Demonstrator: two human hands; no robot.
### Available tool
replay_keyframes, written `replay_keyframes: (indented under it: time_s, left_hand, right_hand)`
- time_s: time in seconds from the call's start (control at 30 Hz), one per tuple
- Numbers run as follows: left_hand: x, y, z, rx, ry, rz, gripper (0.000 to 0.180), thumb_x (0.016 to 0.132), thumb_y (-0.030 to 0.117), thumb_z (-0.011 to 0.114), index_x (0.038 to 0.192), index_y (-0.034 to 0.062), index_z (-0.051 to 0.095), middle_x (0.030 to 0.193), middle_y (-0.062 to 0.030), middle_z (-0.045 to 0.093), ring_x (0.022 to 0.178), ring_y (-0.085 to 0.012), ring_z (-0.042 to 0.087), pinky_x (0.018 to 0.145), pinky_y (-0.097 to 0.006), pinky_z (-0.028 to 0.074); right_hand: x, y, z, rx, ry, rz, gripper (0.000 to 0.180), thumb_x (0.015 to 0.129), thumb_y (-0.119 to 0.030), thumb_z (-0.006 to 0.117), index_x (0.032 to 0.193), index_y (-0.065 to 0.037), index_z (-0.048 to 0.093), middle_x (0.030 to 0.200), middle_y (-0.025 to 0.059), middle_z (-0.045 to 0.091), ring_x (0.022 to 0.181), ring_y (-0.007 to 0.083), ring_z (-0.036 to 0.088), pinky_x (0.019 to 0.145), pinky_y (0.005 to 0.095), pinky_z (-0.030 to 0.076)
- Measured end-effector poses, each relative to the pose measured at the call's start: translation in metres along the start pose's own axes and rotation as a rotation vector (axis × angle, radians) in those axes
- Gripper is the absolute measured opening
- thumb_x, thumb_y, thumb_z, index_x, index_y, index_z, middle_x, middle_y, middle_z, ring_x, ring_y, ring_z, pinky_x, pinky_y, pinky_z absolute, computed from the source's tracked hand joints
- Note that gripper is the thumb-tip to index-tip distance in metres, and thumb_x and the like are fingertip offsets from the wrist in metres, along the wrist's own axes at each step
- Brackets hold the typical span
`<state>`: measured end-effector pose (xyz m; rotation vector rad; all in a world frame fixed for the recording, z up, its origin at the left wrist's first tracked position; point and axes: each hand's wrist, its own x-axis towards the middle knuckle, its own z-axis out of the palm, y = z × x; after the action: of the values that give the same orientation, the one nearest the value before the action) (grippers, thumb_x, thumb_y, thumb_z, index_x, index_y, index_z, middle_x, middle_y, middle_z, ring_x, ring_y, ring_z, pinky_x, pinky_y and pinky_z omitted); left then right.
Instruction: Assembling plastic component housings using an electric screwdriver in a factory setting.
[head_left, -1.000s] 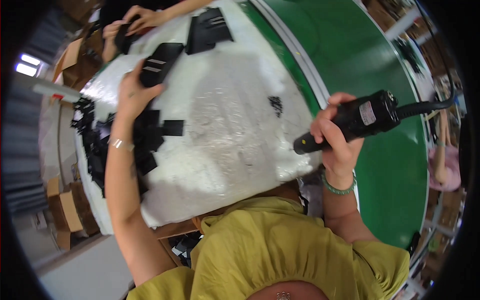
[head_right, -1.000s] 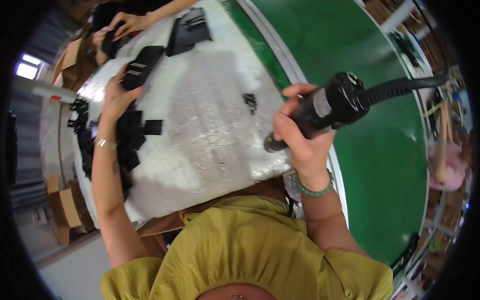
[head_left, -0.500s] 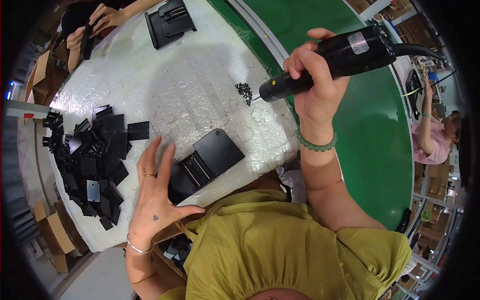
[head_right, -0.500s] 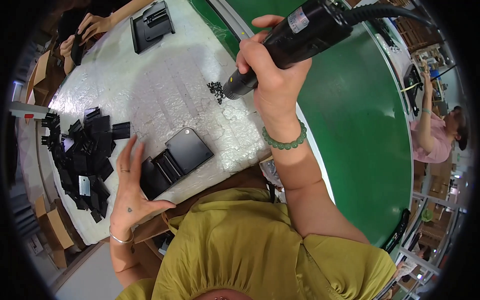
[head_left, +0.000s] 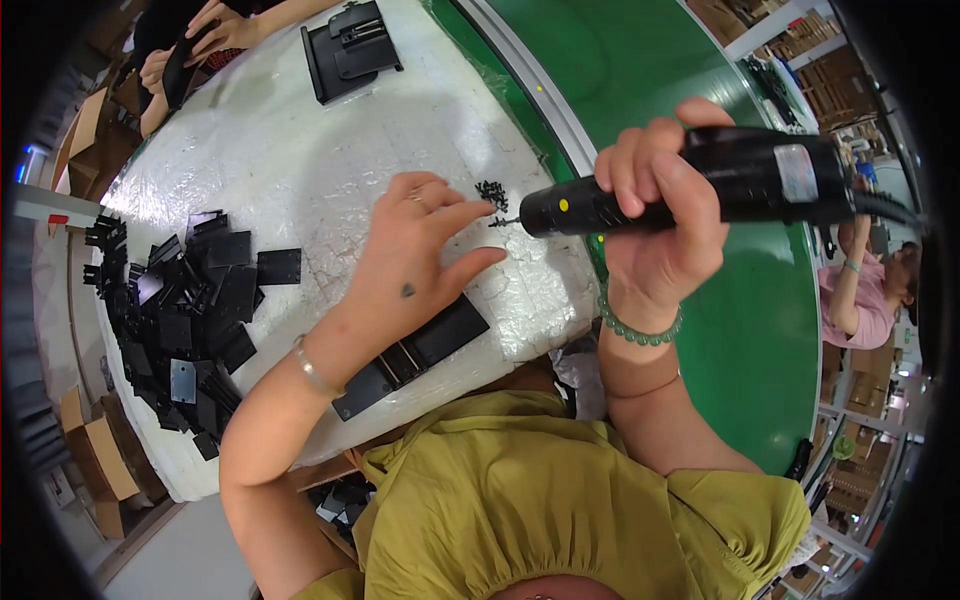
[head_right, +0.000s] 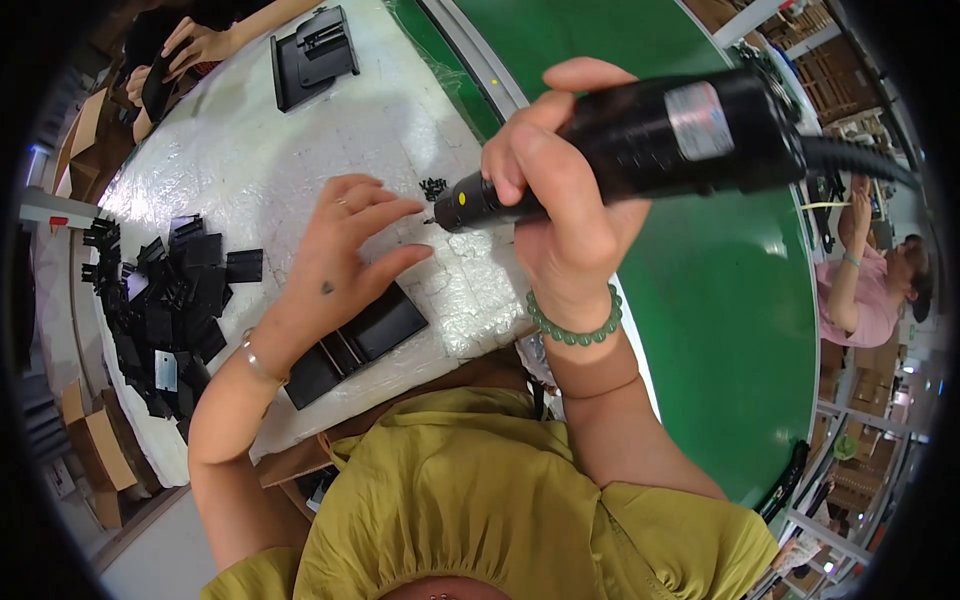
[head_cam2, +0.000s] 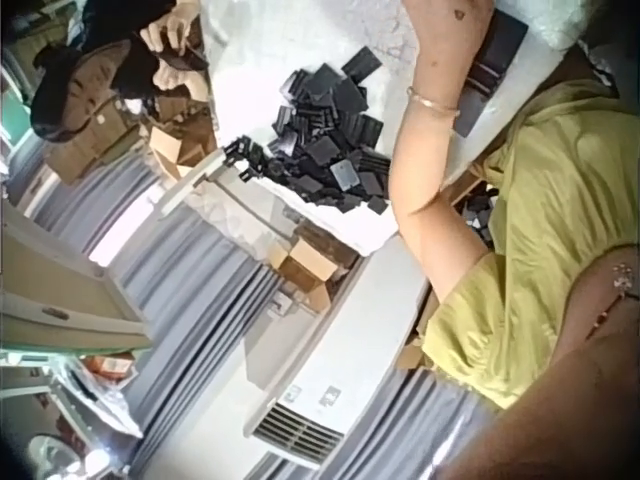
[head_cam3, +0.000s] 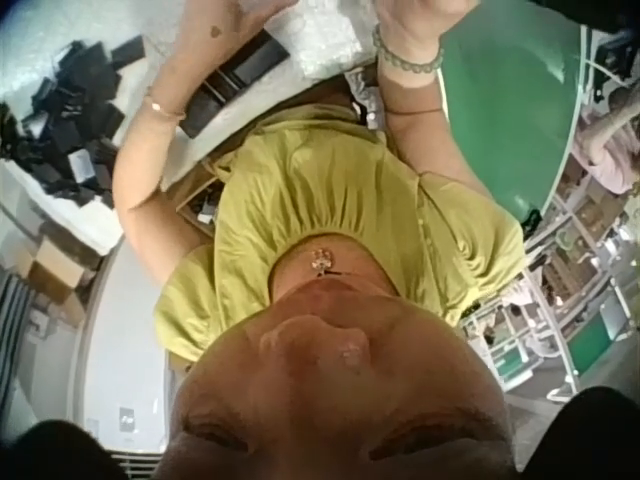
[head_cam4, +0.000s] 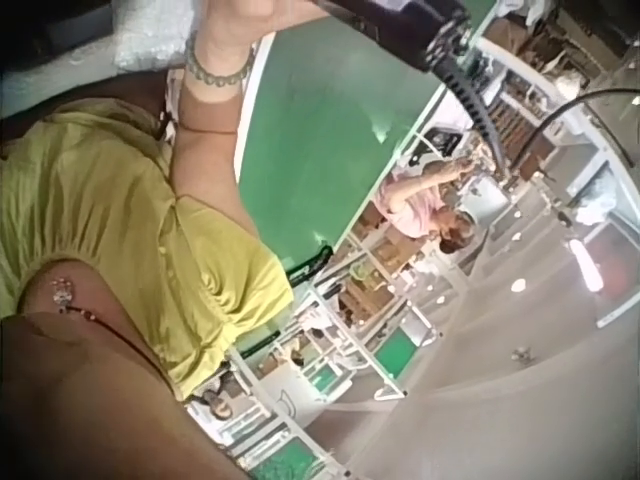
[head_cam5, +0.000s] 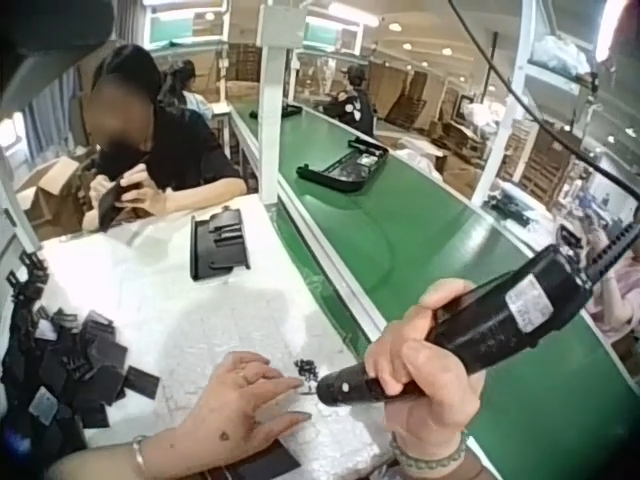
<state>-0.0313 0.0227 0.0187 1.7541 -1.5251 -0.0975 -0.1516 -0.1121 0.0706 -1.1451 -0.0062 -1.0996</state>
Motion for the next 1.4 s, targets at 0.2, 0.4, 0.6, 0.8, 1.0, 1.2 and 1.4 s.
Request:
replay_keyframes:
  time_s: [0.2,0.4,0.6,0.8,1.0,1.2,1.4]
  left_hand:
    - [0.008,-0.015,0.01,0.088,0.048,0.093,0.018,0.068,0.012,0.072,0.084,0.007,0.068,0.087,-0.0034,0.064,0.095,-0.0274,0.052,0.082,-0.037,0.041]
    - [0.005,-0.008,0.001,0.03,0.111,-0.023,0.017,0.067,0.011,0.072,0.083,0.0082,0.068,0.087,-0.0017,0.065,0.095,-0.0259,0.053,0.08,-0.037,0.042]
    - [0.0,-0.01,-0.004,0.003,0.149,0.044,0.019,0.064,0.01,0.074,0.081,0.0068,0.067,0.083,-0.0009,0.065,0.093,-0.0262,0.054,0.079,-0.036,0.044]
    - [-0.003,0.001,-0.015,0.074,0.154,0.074,0.018,0.063,0.003,0.074,0.079,0.0059,0.066,0.081,-0.002,0.065,0.092,-0.0257,0.056,0.073,-0.033,0.048]
    - [-0.013,-0.001,-0.019,0.19,0.149,0.128,0.018,0.063,0.003,0.071,0.078,0.006,0.062,0.08,-0.0026,0.063,0.093,-0.0252,0.056,0.079,-0.037,0.045]
    - [-0.024,0.018,-0.022,0.598,-0.021,0.165,0.006,0.069,0.009,0.059,0.074,0.0063,0.057,0.078,-0.0034,0.055,0.103,-0.0236,0.051,0.094,-0.046,0.036]
    - [-0.035,0.012,-0.032,0.426,0.099,0.097,0.033,0.064,0.012,0.068,0.097,0.008,0.061,0.096,-0.0053,0.06,0.104,-0.0263,0.05,0.092,-0.046,0.038]
  right_hand:
    - [0.002,-0.01,0.001,0.054,-0.008,-0.049,0.035,0.078,-0.007,0.048,0.114,-0.004,0.047,0.062,0.0,0.038,0.052,0.0093,0.036,0.057,0.0268,0.035]
    - [0.004,-0.007,0.003,0.134,-0.072,-0.083,0.037,0.078,-0.006,0.047,0.115,-0.003,0.047,0.062,-0.0014,0.038,0.053,0.0088,0.038,0.059,0.0268,0.037]
    - [0.003,-0.009,0.011,0.201,-0.119,-0.066,0.037,0.078,-0.007,0.047,0.115,-0.003,0.047,0.062,-0.0016,0.038,0.052,0.0079,0.037,0.059,0.0265,0.036]
    - [0.0,-0.016,0.019,0.189,-0.138,-0.049,0.044,0.076,-0.006,0.047,0.119,-0.006,0.04,0.06,0.0015,0.041,0.048,0.0125,0.04,0.056,0.0295,0.039]
    - [-0.004,-0.015,0.025,0.171,-0.334,-0.029,0.039,0.078,-0.005,0.052,0.114,-0.008,0.039,0.061,0.0018,0.043,0.048,0.0125,0.041,0.055,0.0292,0.038]
    - [-0.013,-0.019,0.042,0.031,-0.457,-0.037,0.032,0.074,-0.006,0.053,0.103,-0.008,0.041,0.058,-0.0034,0.042,0.045,0.0062,0.037,0.051,0.0229,0.035]
    - [-0.027,-0.013,0.048,0.048,-0.378,-0.027,0.036,0.077,-0.008,0.063,0.102,-0.012,0.037,0.059,0.0009,0.046,0.047,0.0123,0.042,0.051,0.0275,0.037]
